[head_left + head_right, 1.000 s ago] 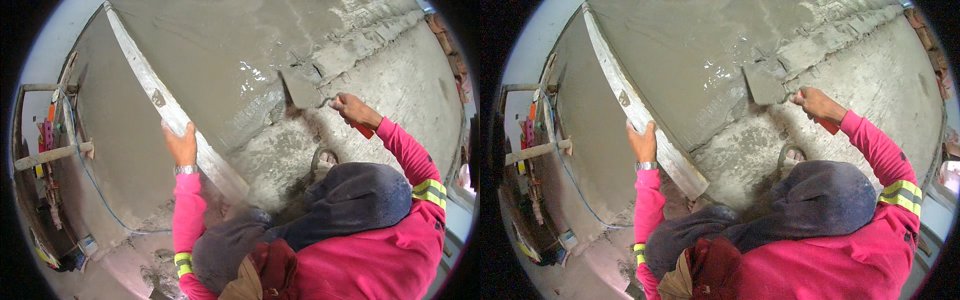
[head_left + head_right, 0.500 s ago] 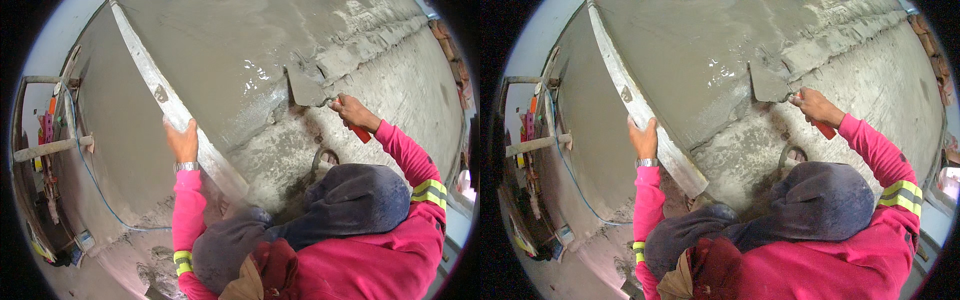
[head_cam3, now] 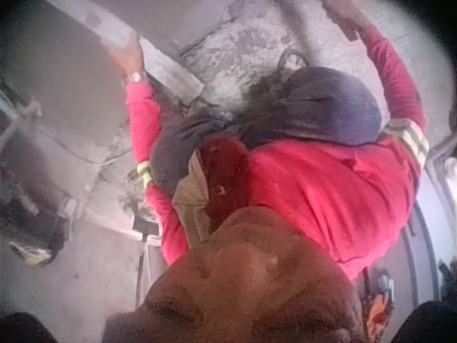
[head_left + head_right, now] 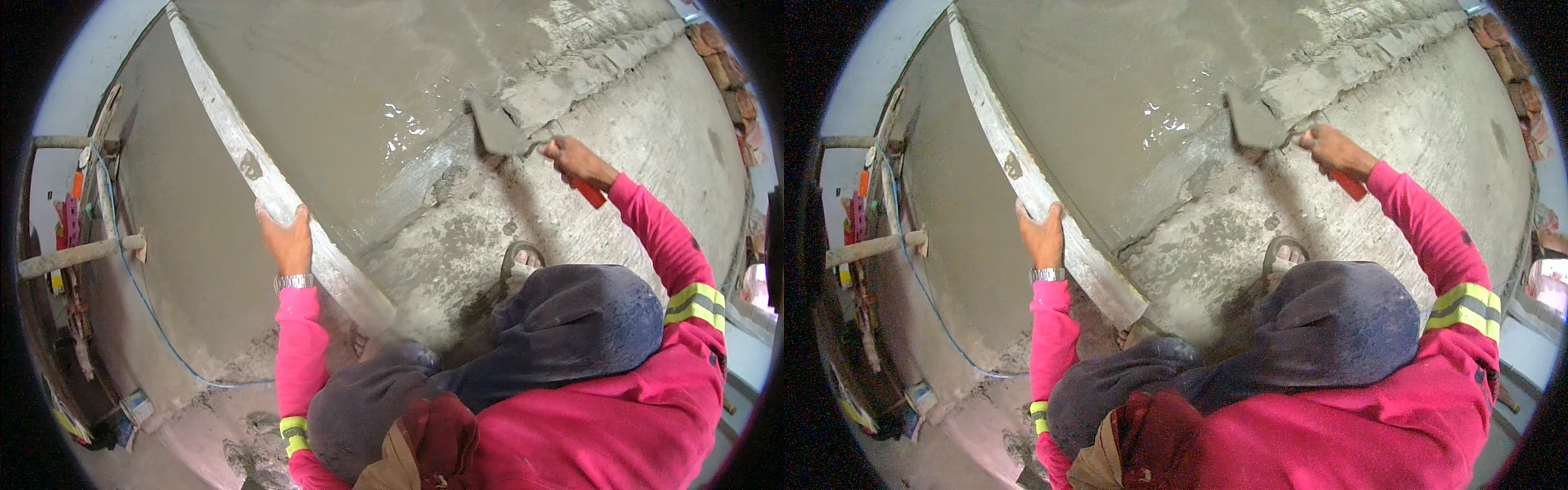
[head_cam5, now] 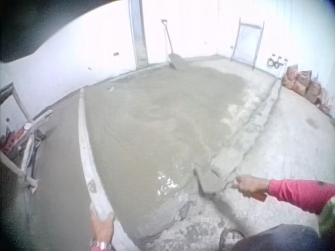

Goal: The person uses a trowel to spread wet concrete on a floor and then uses a long straight edge to level the surface. The person repeatedly drags the straight edge across the concrete to create a flat, even finish.

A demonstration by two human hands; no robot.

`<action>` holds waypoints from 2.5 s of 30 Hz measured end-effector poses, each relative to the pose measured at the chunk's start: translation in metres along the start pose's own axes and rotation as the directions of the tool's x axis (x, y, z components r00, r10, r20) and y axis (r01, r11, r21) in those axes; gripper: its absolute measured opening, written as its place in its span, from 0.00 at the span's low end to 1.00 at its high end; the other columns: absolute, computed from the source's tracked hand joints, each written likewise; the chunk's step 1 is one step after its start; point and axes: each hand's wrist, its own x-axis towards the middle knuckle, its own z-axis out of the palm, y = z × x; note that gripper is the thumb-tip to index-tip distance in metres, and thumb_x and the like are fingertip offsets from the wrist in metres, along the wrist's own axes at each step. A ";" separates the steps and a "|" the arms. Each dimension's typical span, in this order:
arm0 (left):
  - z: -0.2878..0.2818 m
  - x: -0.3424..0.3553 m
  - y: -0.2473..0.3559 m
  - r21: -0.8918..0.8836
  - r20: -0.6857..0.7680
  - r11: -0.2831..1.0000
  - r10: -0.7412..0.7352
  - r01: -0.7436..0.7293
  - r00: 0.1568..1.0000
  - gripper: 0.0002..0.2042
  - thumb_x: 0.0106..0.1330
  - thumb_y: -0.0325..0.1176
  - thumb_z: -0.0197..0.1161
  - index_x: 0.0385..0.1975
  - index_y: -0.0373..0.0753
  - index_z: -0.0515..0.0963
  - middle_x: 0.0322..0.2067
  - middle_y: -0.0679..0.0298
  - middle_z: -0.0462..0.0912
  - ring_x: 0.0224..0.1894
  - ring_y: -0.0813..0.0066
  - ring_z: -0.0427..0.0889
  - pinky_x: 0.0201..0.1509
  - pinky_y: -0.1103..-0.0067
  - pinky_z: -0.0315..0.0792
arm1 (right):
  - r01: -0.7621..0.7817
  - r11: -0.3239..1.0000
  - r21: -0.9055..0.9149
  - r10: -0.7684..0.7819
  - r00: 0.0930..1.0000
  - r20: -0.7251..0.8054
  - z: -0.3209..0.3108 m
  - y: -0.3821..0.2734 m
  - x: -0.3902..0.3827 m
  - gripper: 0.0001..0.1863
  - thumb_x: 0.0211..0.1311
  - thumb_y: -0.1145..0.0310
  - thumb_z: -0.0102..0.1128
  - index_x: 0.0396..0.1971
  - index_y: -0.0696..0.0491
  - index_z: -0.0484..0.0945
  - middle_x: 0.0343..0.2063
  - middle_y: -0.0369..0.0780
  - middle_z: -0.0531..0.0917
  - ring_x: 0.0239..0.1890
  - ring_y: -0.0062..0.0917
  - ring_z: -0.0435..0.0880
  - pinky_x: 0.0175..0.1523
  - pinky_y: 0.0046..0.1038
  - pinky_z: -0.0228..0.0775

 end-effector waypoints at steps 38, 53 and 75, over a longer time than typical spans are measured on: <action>-0.001 0.001 0.014 -0.002 0.077 0.997 -0.079 0.079 0.994 0.36 0.52 0.31 0.64 0.59 0.20 0.57 0.58 0.39 0.65 0.62 0.51 0.64 0.66 0.69 0.56 | -0.035 0.995 0.099 0.054 0.980 -0.193 -0.048 0.035 0.003 0.21 0.65 0.54 0.49 0.25 0.58 0.69 0.16 0.37 0.72 0.11 0.21 0.71 0.13 0.26 0.67; -0.004 0.002 0.004 -0.033 0.079 0.999 -0.031 0.034 0.996 0.36 0.51 0.30 0.64 0.59 0.20 0.57 0.57 0.40 0.66 0.61 0.53 0.66 0.65 0.70 0.57 | 0.031 0.994 0.107 -0.014 0.987 -0.159 -0.072 0.063 0.040 0.18 0.61 0.52 0.52 0.28 0.53 0.70 0.17 0.34 0.70 0.13 0.19 0.69 0.16 0.23 0.63; -0.002 0.002 0.004 -0.026 0.042 1.000 -0.012 0.013 0.999 0.31 0.52 0.28 0.62 0.57 0.23 0.61 0.52 0.46 0.72 0.53 0.61 0.73 0.59 0.73 0.63 | 0.440 0.727 -0.527 -0.594 0.788 -0.160 0.094 0.030 0.017 0.27 0.51 0.71 0.57 0.51 0.60 0.59 0.20 0.52 0.77 0.24 0.50 0.78 0.29 0.46 0.68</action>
